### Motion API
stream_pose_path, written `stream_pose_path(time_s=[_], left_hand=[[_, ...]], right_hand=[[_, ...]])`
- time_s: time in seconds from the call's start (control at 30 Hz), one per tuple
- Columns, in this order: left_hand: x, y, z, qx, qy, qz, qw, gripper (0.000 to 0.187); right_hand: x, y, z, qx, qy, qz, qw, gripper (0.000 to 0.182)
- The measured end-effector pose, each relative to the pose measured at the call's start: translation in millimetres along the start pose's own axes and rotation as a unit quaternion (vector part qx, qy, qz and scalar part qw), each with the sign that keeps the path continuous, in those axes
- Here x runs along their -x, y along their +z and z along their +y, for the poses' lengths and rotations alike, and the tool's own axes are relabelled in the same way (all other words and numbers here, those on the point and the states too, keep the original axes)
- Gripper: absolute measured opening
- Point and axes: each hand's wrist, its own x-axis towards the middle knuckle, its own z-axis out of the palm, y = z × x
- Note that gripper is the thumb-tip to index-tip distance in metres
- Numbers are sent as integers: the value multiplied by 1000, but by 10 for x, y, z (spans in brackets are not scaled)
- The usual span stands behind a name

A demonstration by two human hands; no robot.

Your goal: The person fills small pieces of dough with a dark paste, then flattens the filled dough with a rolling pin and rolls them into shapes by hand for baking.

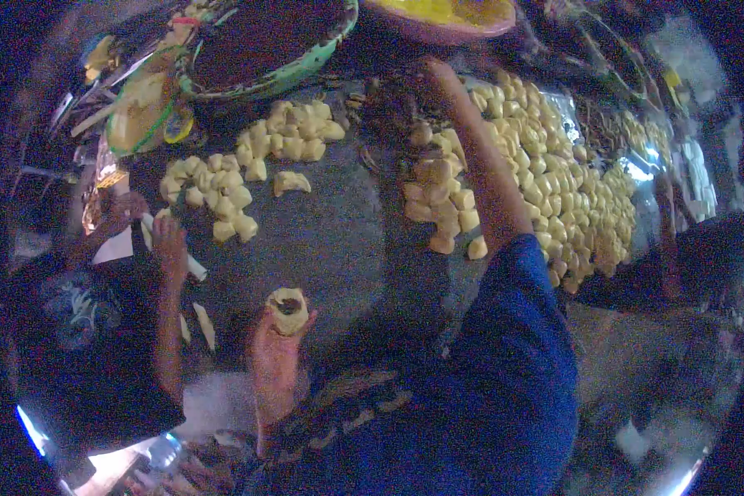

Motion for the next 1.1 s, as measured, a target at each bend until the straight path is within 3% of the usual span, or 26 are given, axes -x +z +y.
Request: stream_pose_path(time_s=[0.07,0.13,0.17,0.2,0.27,0.3,0.37,0.4,0.43,0.47,0.5,0.57,0.7,1.0,1.1], left_hand=[[17,-1,19,-12,9,8,1000,37],[-7,-1,24,-6,17,12,1000,36],[-3,-13,13,1,20,23,1000,36],[3,-35,7,-7,24,29,999,35],[-29,-104,46,-16,36,38,998,34],[-36,-142,65,-17,41,40,998,34],[-77,-179,79,-3,46,21,999,33],[-95,-205,86,6,48,12,999,32],[-110,-234,84,18,50,6,999,31],[-97,-240,103,21,46,1,999,31],[-86,-246,122,24,41,-5,999,31],[32,-193,267,11,23,-9,1000,30],[115,-285,405,-6,11,-22,1000,37],[393,-562,616,56,15,-102,993,28],[443,-635,658,16,9,-130,991,29]], right_hand=[[-68,44,186,-61,3,-10,998,22],[18,-36,81,4,20,1,1000,21],[87,-303,-301,104,19,17,994,20],[72,-334,-408,81,12,64,995,18],[315,-540,-1118,-47,104,41,993,19],[516,-524,-1321,-275,99,36,956,21],[992,-554,-2003,-456,179,9,872,21],[1196,-594,-2415,-483,142,-36,863,19],[1367,-671,-2847,-417,186,-78,886,16],[1548,-644,-3133,-496,176,-94,845,14],[1685,-613,-3344,-460,116,-108,874,14],[1814,-421,-3589,-338,-96,-39,935,16],[1884,-272,-3851,-211,-235,-19,949,22],[2088,-399,-4204,-17,-410,-71,909,39],[2277,-253,-4242,-36,-371,-23,928,40]])
